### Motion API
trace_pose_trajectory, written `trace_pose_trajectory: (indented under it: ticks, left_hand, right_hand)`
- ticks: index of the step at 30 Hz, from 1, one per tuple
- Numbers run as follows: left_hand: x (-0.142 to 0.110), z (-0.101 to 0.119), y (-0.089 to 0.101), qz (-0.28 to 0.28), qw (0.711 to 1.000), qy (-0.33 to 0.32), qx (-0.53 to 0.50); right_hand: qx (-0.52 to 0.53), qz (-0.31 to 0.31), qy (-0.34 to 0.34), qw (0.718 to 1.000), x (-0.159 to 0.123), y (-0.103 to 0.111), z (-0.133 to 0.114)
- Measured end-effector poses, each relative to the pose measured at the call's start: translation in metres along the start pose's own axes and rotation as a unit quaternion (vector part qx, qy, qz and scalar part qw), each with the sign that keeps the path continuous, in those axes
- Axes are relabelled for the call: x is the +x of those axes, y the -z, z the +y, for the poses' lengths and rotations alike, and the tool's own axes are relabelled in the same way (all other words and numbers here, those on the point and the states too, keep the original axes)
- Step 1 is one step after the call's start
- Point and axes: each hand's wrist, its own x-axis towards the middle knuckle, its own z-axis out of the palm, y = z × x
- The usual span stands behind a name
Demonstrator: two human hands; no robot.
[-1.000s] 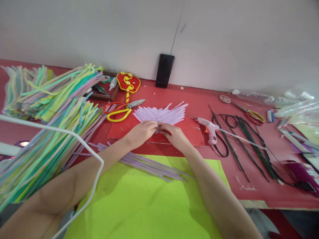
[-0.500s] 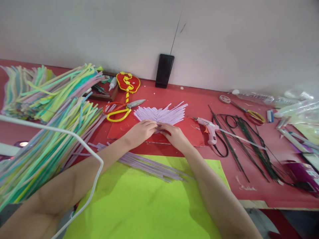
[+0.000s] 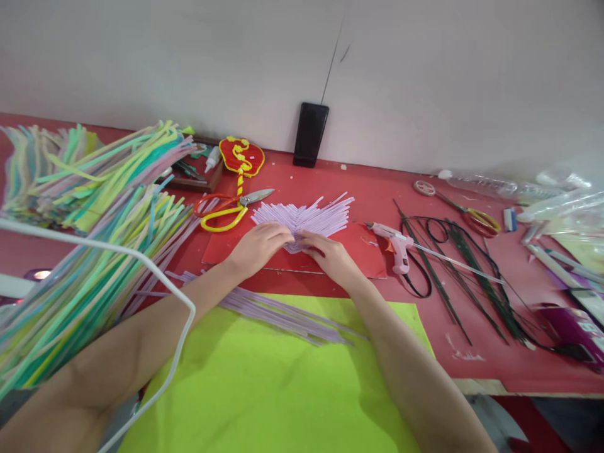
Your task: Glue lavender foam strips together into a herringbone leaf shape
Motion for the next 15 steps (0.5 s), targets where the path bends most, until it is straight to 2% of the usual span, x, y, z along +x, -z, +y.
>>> trace_pose_trajectory:
  ticks: [2, 4, 8, 12, 14, 15]
  left_hand:
    - [-0.001, -0.001, 0.001, 0.045, 0.998, 0.036, 0.007]
    - [-0.001, -0.002, 0.003, 0.063, 0.996, 0.051, 0.019]
    - [0.001, 0.001, 0.003, 0.041, 0.996, 0.066, 0.038]
    - [0.001, 0.001, 0.001, 0.026, 0.996, 0.076, 0.05]
    - [0.001, 0.001, 0.001, 0.025, 0.994, 0.092, 0.059]
    - [0.0, 0.0, 0.001, 0.027, 0.992, 0.101, 0.065]
  right_hand:
    - [-0.01, 0.026, -0.003, 1.0, -0.001, 0.004, 0.001]
    - [-0.025, 0.065, -0.009, 0.998, -0.003, 0.009, 0.001]
    - [-0.089, 0.168, -0.046, 0.981, -0.005, 0.025, 0.004]
    - [-0.195, 0.277, -0.185, 0.923, -0.016, 0.057, 0.019]
    - [-0.257, 0.289, -0.278, 0.88, -0.026, 0.075, 0.032]
    - [-0.284, 0.275, -0.331, 0.857, -0.032, 0.084, 0.039]
